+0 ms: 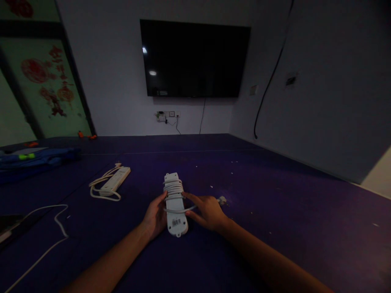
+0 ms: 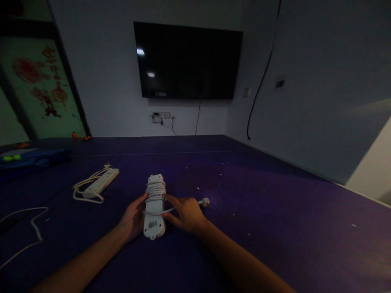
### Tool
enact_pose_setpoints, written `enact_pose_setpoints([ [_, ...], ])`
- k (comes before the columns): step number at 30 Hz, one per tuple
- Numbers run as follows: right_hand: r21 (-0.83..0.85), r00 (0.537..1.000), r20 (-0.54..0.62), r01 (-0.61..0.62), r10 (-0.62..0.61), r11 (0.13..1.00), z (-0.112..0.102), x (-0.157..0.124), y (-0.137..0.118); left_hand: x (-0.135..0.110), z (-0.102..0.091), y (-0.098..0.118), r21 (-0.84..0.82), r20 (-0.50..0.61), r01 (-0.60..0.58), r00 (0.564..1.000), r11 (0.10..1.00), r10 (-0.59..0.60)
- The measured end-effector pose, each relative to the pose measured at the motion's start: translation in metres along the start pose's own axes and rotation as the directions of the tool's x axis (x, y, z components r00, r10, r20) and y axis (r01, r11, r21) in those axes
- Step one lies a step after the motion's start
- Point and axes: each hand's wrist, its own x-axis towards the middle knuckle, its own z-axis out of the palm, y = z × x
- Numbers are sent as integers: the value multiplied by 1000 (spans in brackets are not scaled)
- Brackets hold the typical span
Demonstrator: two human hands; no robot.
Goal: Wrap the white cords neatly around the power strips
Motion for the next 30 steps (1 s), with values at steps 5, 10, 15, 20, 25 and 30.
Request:
enact_pose_setpoints([
  [5,-5,1000,8,-10,10,1000,-1,0,-1,2,-3,-1,-37,1,9,1000,999,-9],
  [10,-19,998,-10,-59,59,998,-3,1,-3,3,-6,-1,-69,45,3,999,998,1],
  [15,-71,989,-33,-144,142,987,-4,1,-3,3,-10,-1,-68,54,-73,996,995,76],
  [20,-91,989,-26,-145,143,985,0,1,2,1,-11,-1,-55,27,-88,996,995,90],
  [25,-67,995,9,-103,104,992,3,1,8,1,-12,-1,-81,27,-62,998,995,65],
  [30,-38,995,36,-96,97,995,3,1,9,4,-14,-4,0,29,-73,997,997,73],
])
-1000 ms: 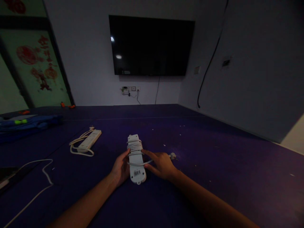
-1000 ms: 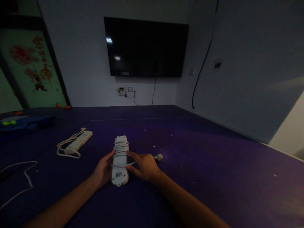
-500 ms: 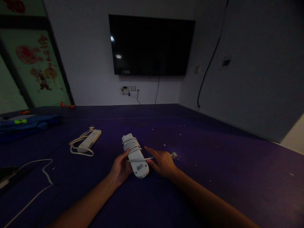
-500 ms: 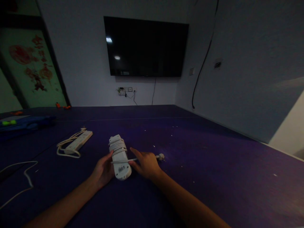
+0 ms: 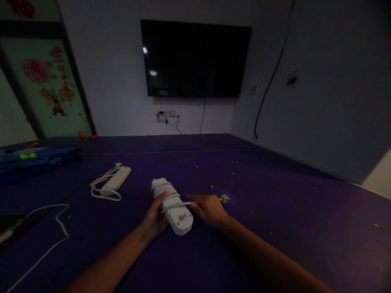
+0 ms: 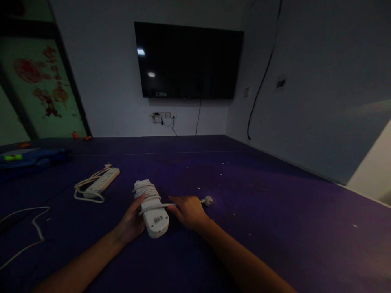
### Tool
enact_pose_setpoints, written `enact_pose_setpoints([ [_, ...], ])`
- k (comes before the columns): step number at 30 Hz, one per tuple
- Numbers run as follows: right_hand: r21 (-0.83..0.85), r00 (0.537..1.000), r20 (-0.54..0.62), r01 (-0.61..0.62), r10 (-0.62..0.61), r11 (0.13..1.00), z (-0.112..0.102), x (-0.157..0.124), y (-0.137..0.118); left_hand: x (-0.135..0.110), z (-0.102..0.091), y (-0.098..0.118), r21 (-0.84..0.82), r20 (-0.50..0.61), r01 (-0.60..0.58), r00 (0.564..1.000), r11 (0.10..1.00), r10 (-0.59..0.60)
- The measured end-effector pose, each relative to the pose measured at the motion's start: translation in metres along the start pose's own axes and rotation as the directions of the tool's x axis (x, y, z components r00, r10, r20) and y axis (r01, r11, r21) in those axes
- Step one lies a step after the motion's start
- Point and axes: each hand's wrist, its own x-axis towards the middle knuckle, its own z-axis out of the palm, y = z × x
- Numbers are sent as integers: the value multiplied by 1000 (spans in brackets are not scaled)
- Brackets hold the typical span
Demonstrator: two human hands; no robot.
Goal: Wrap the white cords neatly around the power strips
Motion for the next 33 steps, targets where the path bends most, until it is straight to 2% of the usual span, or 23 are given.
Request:
enact_pose_setpoints([
  [8,31,995,51,81,-83,996,-6,2,-1,-1,4,2,-2,34,88,996,996,-88],
  [13,0,995,60,78,-78,997,-8,3,2,-4,2,8,-119,139,175,978,977,-159],
  [20,-91,998,57,4,1,996,-6,3,5,-2,-7,9,-176,177,174,974,969,-142],
  [24,-117,998,35,-49,54,992,-6,4,9,1,-5,8,-89,158,166,976,982,-151],
  [27,-121,997,17,-77,80,990,-6,4,14,0,-1,7,-51,118,100,989,994,-93],
  [30,-117,998,10,-60,61,991,-7,4,20,0,-1,4,-1,84,68,994,998,-68],
  [33,-101,1000,14,-16,18,995,-9,6,25,2,-4,1,29,67,86,994,996,-88],
])
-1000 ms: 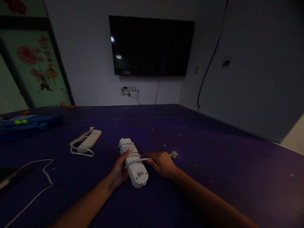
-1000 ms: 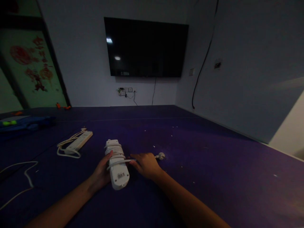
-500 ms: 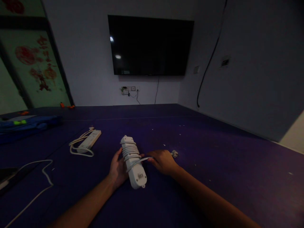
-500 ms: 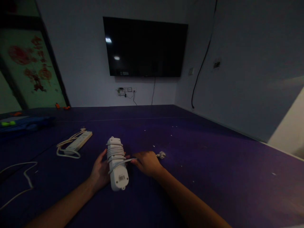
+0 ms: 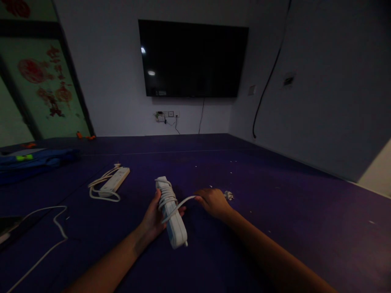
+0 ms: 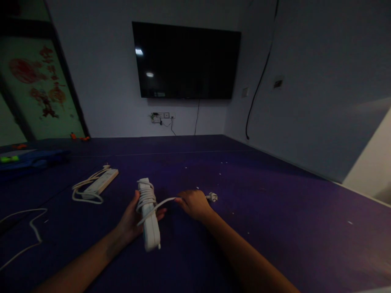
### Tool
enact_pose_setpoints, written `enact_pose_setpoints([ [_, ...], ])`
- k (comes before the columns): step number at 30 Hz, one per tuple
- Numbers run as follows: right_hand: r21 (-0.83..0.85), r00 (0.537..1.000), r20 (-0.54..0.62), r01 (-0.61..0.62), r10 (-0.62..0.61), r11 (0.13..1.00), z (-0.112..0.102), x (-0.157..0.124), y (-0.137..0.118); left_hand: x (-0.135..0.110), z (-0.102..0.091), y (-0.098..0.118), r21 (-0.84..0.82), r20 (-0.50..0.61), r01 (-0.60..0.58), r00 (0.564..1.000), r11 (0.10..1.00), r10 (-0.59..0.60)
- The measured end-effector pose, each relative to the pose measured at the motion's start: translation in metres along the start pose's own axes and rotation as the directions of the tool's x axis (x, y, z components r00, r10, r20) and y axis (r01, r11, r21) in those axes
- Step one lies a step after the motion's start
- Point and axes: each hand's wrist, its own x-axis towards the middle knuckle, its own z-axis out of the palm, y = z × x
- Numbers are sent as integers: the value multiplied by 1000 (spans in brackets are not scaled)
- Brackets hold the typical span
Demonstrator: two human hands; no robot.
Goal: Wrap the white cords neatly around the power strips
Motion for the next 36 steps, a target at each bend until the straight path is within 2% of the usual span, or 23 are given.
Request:
enact_pose_setpoints([
  [3,23,999,-19,31,-31,999,2,3,7,1,-1,1,-3,-16,14,1000,1000,-14],
  [7,45,991,-100,92,-87,995,6,8,17,-1,5,8,-73,-3,58,998,996,-58],
  [11,-47,992,-69,99,-102,994,3,8,23,-6,14,9,-105,-37,60,997,993,-64],
  [14,-145,999,-36,32,-38,989,0,7,24,-7,18,6,-71,-105,9,994,997,-17],
  [16,-170,999,4,-41,42,985,0,7,27,-7,18,4,-31,-122,21,992,999,-25],
  [19,-122,986,29,-159,163,980,4,7,33,-5,14,2,16,-95,31,995,999,-29],
  [21,-49,982,-3,-187,187,981,7,7,39,-2,11,1,4,-61,25,998,1000,-24],
  [24,70,986,-93,-135,141,988,11,9,47,2,5,1,-25,-16,60,998,998,-61],
  [27,159,985,-170,-14,41,987,15,11,53,3,1,0,-36,47,57,997,998,-55],
  [30,193,981,-188,72,-35,978,21,10,56,0,1,-2,-1,81,37,996,999,-37],
  [33,145,993,-114,-12,28,989,24,7,55,-2,4,-2,64,0,8,1000,998,-8],
  [36,18,990,-42,-137,138,990,20,5,50,-3,9,-3,85,-46,-15,999,996,19],
])
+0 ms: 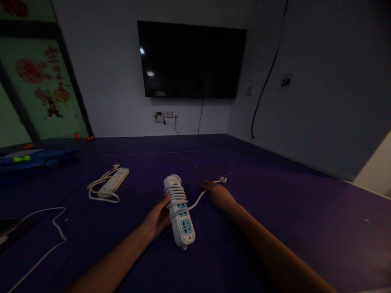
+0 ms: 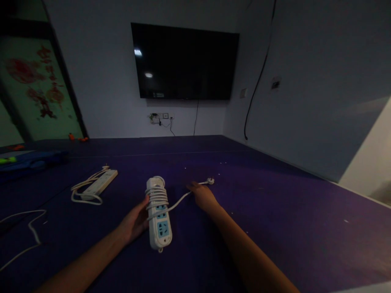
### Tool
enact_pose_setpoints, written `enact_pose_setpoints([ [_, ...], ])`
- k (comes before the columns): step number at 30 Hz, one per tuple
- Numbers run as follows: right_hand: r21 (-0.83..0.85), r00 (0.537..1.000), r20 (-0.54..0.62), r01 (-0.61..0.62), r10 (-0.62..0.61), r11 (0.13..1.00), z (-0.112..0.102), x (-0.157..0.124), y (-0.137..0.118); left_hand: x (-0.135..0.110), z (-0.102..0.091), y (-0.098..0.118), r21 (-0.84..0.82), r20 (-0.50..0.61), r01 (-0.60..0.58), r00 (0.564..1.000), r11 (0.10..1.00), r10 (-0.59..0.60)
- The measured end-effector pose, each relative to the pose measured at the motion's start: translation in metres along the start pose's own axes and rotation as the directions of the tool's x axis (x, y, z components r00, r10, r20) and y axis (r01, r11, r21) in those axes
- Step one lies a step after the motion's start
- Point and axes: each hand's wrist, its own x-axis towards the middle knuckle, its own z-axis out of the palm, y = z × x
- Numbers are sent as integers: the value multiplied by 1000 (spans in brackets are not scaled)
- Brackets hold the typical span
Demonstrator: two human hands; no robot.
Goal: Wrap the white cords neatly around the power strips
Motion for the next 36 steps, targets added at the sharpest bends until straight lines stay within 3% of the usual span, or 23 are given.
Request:
enact_pose_setpoints([
  [3,-98,997,-53,-63,59,993,-11,-1,-15,0,2,-1,-5,-12,-11,1000,1000,11],
  [6,-43,986,-167,-20,12,999,-20,-6,-41,0,3,-2,25,-39,-14,999,1000,15],
  [11,121,916,-318,296,-245,948,-20,-25,-87,-1,2,-1,66,-11,8,1000,998,-7],
  [15,104,835,-384,464,-394,880,-16,-33,-100,2,-5,-3,54,41,2,999,999,-4],
  [20,10,812,-392,474,-433,880,-14,-30,-101,4,-11,-5,41,81,30,996,999,-33],
  [27,-27,819,-389,448,-422,894,-13,-32,-102,-5,3,6,-110,156,60,987,992,-43],
  [32,4,836,-409,402,-365,916,-14,-33,-102,0,0,4,-123,107,-6,994,992,20],
  [36,13,846,-405,384,-347,923,-15,-33,-102,3,-2,3,-125,44,14,999,992,-8],
])
